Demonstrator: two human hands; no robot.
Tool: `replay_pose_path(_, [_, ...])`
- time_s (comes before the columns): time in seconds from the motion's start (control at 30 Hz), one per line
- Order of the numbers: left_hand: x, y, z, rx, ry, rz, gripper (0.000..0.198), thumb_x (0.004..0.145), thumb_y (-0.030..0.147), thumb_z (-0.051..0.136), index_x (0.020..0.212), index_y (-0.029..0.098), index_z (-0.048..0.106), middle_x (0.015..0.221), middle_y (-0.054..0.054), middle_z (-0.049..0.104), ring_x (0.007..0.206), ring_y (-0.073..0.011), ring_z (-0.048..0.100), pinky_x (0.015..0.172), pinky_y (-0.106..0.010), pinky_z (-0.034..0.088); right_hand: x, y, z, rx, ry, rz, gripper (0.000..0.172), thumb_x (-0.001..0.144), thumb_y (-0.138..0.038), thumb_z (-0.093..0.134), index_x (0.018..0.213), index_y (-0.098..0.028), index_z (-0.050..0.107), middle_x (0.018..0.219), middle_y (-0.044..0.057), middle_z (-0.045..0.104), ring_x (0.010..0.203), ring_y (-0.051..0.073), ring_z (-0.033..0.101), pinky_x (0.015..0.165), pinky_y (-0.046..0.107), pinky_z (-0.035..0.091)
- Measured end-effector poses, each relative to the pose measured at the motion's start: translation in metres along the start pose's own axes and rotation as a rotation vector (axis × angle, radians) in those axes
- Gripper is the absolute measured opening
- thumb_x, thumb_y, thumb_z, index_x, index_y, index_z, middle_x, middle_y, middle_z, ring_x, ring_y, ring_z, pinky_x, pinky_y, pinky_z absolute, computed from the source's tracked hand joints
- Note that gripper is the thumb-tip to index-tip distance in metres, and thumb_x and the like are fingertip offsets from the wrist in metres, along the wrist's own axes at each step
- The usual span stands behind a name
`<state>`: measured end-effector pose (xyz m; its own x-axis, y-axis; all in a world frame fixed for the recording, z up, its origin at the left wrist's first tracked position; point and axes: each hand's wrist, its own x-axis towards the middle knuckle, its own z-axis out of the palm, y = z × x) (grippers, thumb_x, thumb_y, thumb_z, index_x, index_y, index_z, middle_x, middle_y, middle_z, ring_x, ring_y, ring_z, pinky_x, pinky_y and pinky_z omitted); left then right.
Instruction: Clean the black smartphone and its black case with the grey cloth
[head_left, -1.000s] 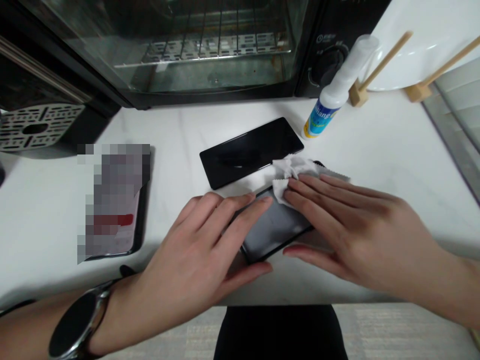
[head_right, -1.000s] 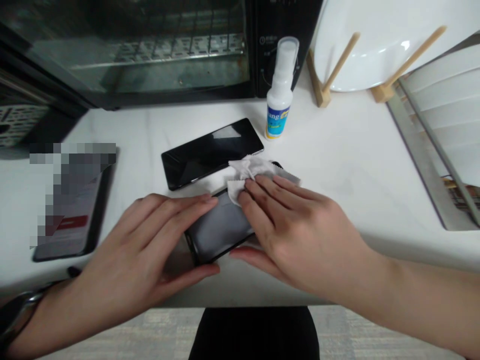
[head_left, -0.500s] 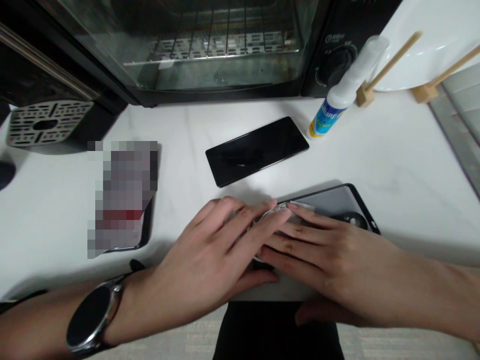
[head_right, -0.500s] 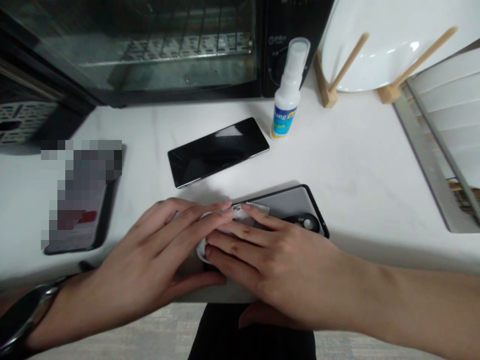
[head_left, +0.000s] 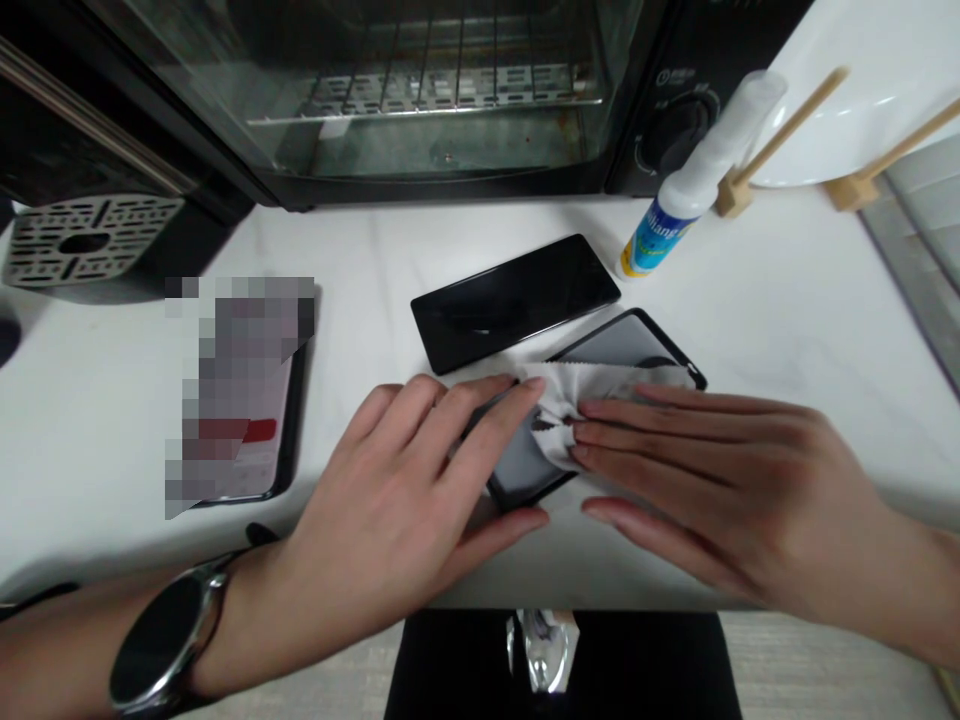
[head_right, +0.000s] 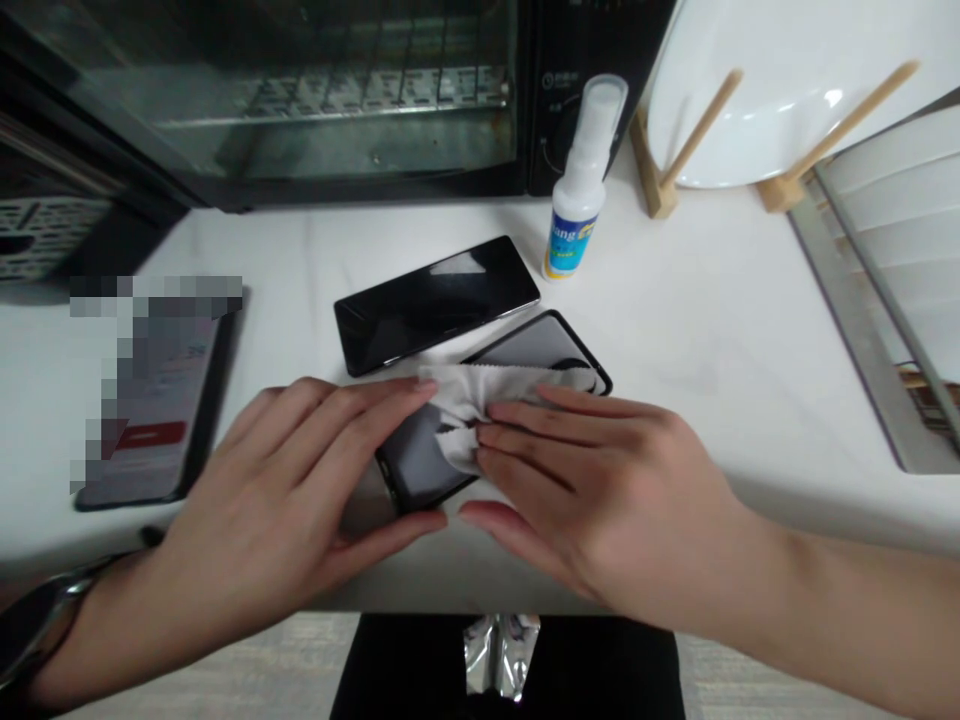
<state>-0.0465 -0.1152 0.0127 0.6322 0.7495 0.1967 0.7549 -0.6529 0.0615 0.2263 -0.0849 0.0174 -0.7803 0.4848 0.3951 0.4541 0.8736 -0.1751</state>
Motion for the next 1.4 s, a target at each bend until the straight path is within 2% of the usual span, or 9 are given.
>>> replay_pose_path(0.27, [0.002,-0.001,-0.001,-0.008,0.003,-0.012,0.079,0.098,0.062,0.068,0.153,0.009,0.050,0.138,-0.018,0.071,0.110,-0.0369,0.066,0.087,-0.050,0.048,-0.002,0.010,-0.003,-0.280,0.000,0.166,0.045,0.103,-0.050,0.067,0.121,-0.010,0.078,0.120,0.014,0.083,0.102,0.035,0.083,0.094,0.052,0.069])
replay_pose_path(0.57, [0.001,0.000,-0.005,-0.118,0.022,0.089,0.072,0.101,0.056,0.069,0.152,0.010,0.051,0.137,-0.016,0.072,0.114,-0.0317,0.067,0.097,-0.045,0.050,0.000,0.001,0.003,-0.135,-0.130,-0.059,0.059,0.111,-0.050,0.050,0.138,0.000,0.068,0.140,0.021,0.073,0.128,0.034,0.073,0.108,0.048,0.063])
replay_pose_path(0.73, [0.000,0.000,-0.004,-0.147,-0.001,0.154,0.065,0.104,0.050,0.066,0.154,0.011,0.051,0.135,-0.013,0.074,0.111,-0.0295,0.064,0.096,-0.045,0.050,-0.003,-0.006,0.007,0.143,-0.281,-0.127,0.069,0.106,-0.059,0.058,0.151,-0.007,0.059,0.153,0.013,0.066,0.149,0.028,0.058,0.131,0.047,0.041])
replay_pose_path(0.87, [0.000,0.000,-0.004,-0.126,-0.016,0.087,0.059,0.106,0.044,0.064,0.154,0.012,0.051,0.138,-0.013,0.072,0.114,-0.0308,0.064,0.093,-0.046,0.049,-0.004,-0.009,0.008,0.281,-0.326,-0.160,0.069,0.105,-0.059,0.060,0.154,-0.011,0.057,0.158,0.008,0.062,0.156,0.022,0.048,0.138,0.043,0.028])
replay_pose_path(0.97, [0.001,0.000,-0.004,-0.070,-0.002,0.037,0.063,0.104,0.048,0.066,0.154,0.011,0.051,0.138,-0.015,0.072,0.112,-0.0333,0.065,0.090,-0.048,0.050,-0.003,-0.008,0.007,0.243,-0.243,-0.109,0.056,0.107,-0.053,0.060,0.145,-0.013,0.065,0.148,0.007,0.071,0.148,0.020,0.058,0.136,0.042,0.033])
replay_pose_path(1.1, [0.002,-0.001,-0.004,-0.006,0.003,-0.021,0.071,0.100,0.056,0.068,0.153,0.011,0.052,0.136,-0.017,0.072,0.110,-0.0366,0.066,0.086,-0.051,0.049,-0.003,-0.002,0.003,0.069,-0.127,-0.035,0.036,0.110,-0.041,0.059,0.132,-0.017,0.073,0.137,0.003,0.077,0.131,0.020,0.072,0.126,0.043,0.049])
replay_pose_path(1.17, [0.003,-0.002,-0.003,0.006,0.006,-0.035,0.072,0.099,0.057,0.069,0.152,0.011,0.052,0.135,-0.017,0.072,0.108,-0.0369,0.066,0.084,-0.051,0.049,-0.003,0.003,0.000,-0.029,-0.093,0.019,0.041,0.109,-0.048,0.059,0.130,-0.016,0.074,0.133,0.006,0.079,0.125,0.024,0.076,0.120,0.047,0.055])
replay_pose_path(1.3, [0.003,-0.003,-0.002,0.003,0.007,-0.046,0.075,0.095,0.057,0.073,0.151,0.011,0.053,0.131,-0.017,0.072,0.106,-0.0361,0.067,0.084,-0.050,0.050,-0.002,0.013,-0.002,-0.231,-0.049,0.173,0.062,0.104,-0.061,0.060,0.135,-0.008,0.072,0.130,0.018,0.079,0.115,0.035,0.079,0.118,0.058,0.055])
replay_pose_path(1.4, [0.003,-0.004,-0.002,-0.030,0.003,-0.024,0.076,0.096,0.058,0.072,0.153,0.012,0.051,0.133,-0.017,0.072,0.108,-0.0348,0.067,0.087,-0.049,0.051,-0.001,0.014,-0.002,-0.265,-0.050,0.110,0.069,0.104,-0.063,0.059,0.133,-0.001,0.072,0.128,0.022,0.078,0.114,0.037,0.079,0.110,0.059,0.060])
